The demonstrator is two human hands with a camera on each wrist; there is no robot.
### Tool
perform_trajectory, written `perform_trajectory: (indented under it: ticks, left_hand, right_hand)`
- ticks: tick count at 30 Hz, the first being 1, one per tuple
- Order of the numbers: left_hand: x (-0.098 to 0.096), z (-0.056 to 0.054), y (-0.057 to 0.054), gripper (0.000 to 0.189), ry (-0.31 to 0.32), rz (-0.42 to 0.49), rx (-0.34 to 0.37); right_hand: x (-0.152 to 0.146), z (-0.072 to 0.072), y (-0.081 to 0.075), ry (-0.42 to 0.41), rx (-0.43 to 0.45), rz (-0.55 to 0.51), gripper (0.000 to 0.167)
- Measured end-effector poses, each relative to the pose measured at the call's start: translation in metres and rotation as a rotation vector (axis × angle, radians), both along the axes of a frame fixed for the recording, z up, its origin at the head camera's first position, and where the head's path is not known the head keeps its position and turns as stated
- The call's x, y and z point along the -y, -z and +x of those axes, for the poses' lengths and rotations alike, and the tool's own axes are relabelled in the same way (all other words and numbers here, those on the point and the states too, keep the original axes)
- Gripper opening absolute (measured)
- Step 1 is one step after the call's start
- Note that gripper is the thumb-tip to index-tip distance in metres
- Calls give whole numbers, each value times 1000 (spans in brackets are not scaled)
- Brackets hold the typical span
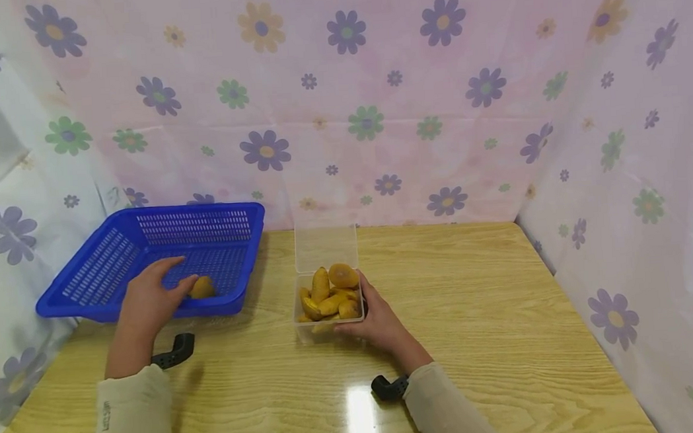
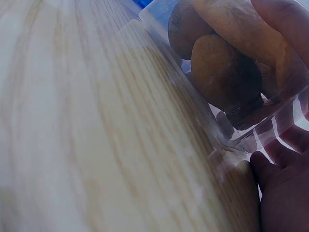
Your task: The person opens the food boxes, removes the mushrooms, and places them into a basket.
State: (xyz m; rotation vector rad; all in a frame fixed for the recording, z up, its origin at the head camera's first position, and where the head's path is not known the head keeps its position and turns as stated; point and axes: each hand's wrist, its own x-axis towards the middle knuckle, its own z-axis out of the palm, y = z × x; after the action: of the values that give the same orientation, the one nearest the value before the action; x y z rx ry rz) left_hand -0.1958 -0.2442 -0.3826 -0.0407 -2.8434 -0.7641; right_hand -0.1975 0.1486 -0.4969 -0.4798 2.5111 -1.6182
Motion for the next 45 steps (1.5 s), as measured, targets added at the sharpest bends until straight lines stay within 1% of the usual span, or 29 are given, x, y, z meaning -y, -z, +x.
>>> perform_trajectory:
  ticks: [4,7,9,13,20,23,25,32,38,41,45]
  left_hand:
    - [-5,0,-2,57,37,9,-28]
    - [-11,0,-4,56,60,21,-31]
    - [-15,1,-5,56,76,28,-39]
    - [-26,2,-7,55,115,6,-67]
    - [-46,6,-9,55,190,-1,-72]
    - [-53,6,-7,54,218,-12,-88]
    - [-57,5,-5,54,236,-14,-98]
    - [-73,4,-3,55,281,7,-58]
    - [-84,6,0,55,323,26,-24]
    - [-89,6,1,55,342,36,-28]
    - [-98,2,3,55,373,54,-39]
  right_hand:
    - [2,9,-22,-15,36,13,119]
    - [4,16,-40,-31,65,15,117]
    - [4,17,-41,-33,64,16,117]
    - [4,16,-38,-33,59,22,117]
    - [1,0,-4,-25,50,3,121]
    - [0,-2,1,-20,36,-9,121]
    - [0,-2,1,-17,28,-14,121]
    - [0,0,0,-7,14,-20,122]
    - [2,2,-2,-31,21,-60,121]
    - [2,2,-2,-29,37,-79,121]
    - [2,3,-4,-15,77,-92,124]
